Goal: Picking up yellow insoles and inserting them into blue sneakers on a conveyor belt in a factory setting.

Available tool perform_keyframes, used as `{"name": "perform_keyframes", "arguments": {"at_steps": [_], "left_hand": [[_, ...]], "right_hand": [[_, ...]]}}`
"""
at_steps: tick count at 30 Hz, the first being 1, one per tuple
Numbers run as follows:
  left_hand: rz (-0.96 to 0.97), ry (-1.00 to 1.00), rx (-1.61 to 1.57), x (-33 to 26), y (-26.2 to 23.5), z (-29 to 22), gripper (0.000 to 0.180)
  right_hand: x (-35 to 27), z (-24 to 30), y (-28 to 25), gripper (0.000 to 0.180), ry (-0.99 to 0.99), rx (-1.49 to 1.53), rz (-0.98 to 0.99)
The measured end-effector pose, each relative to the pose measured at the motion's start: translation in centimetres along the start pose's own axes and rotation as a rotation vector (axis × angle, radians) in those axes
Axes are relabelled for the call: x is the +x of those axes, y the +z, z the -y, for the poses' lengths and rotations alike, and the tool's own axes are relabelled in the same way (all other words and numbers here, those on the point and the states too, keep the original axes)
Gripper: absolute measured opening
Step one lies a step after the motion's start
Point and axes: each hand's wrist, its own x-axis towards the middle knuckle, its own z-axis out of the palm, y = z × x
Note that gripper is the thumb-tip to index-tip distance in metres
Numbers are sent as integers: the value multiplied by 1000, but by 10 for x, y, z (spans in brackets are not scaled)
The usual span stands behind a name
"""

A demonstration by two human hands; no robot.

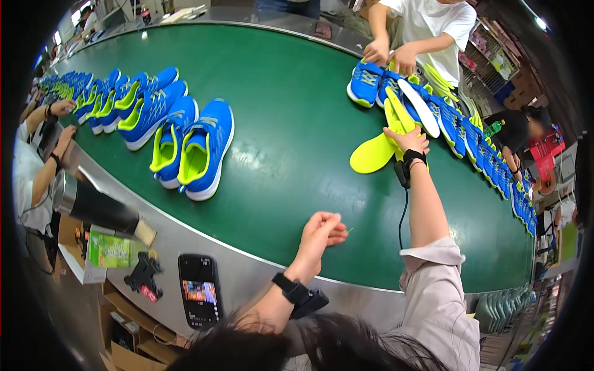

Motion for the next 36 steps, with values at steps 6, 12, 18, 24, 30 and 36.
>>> {"name": "perform_keyframes", "arguments": {"at_steps": [6, 12, 18, 24, 30, 36], "left_hand": [[12, -31, 14, -4, 5, 1, 21], [7, -1, 32, 2, 2, 2, 18], [-137, 154, -54, 2, 3, -6, 14], [-745, 753, -159, 9, -14, -19, 15], [-380, 466, 206, 13, -12, -10, 16], [-143, 614, 1074, 8, 3, 9, 50]], "right_hand": [[18, 15, 17, 134, 88, -16, 200], [0, -8, 12, 56, -331, -121, 32], [-100, -39, -29, 46, -1320, -9, 110], [-179, -76, -85, 58, -1602, -204, 196], [-186, -138, -89, 101, -978, -142, 349], [-151, -172, -60, 99, -806, 93, 357]]}}
